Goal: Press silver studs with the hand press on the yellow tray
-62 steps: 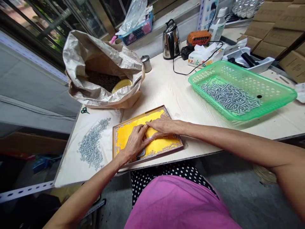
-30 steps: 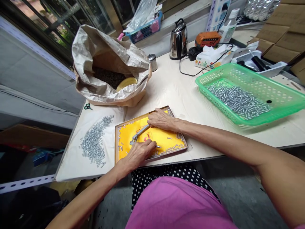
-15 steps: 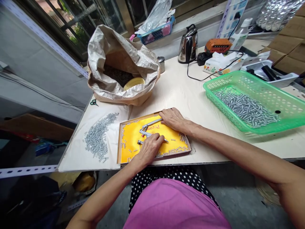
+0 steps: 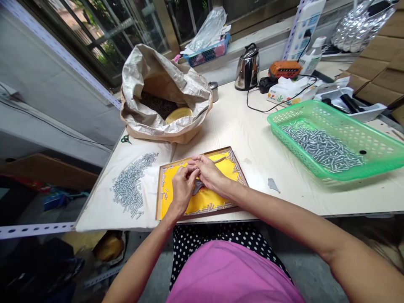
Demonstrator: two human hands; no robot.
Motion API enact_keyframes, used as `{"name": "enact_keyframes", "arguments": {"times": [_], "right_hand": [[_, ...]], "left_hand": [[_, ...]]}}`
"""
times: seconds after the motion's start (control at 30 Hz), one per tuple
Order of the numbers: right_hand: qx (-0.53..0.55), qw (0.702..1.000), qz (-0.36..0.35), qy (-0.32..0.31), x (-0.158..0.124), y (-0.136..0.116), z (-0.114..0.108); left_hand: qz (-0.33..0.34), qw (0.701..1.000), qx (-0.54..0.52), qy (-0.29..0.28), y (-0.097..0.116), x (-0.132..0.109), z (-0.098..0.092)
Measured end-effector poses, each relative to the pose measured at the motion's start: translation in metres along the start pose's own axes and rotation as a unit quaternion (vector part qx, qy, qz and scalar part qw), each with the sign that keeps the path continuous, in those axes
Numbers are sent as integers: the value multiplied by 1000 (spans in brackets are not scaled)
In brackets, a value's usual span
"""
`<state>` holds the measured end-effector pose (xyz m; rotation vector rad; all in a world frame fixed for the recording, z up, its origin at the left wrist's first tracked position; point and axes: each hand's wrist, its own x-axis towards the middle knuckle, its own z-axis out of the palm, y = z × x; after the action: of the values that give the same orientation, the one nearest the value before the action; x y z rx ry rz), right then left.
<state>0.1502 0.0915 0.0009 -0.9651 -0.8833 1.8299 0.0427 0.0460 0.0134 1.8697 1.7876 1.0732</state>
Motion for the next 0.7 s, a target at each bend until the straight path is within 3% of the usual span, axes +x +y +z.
{"name": "enact_keyframes", "arguments": {"times": [0.1,0.23,0.33,0.4,0.47,0.57,0.63,0.7], "right_hand": [[-21,1000,-7,11,-4,4,9],[-80,997,-10,-6,-11,-1,16],[-170,983,-57,-45,-17,-7,16],[-265,954,-116,-83,-23,-9,11],[-389,895,-192,-107,-32,-9,2],[-595,755,-266,-74,-44,-4,-19],[-696,669,-256,-56,-50,2,-33],[-754,613,-227,-60,-51,9,-44]], "left_hand": [[-53,998,-22,-2,-3,6,6],[-155,978,-133,-33,-2,10,1],[-127,983,-135,-15,0,9,-12],[-90,990,-104,-13,-2,7,-23],[-106,988,-107,-34,-10,7,-34],[-203,962,-163,-77,-29,8,-44],[-257,942,-191,-98,-42,7,-46],[-282,931,-201,-114,-51,5,-44]]}}
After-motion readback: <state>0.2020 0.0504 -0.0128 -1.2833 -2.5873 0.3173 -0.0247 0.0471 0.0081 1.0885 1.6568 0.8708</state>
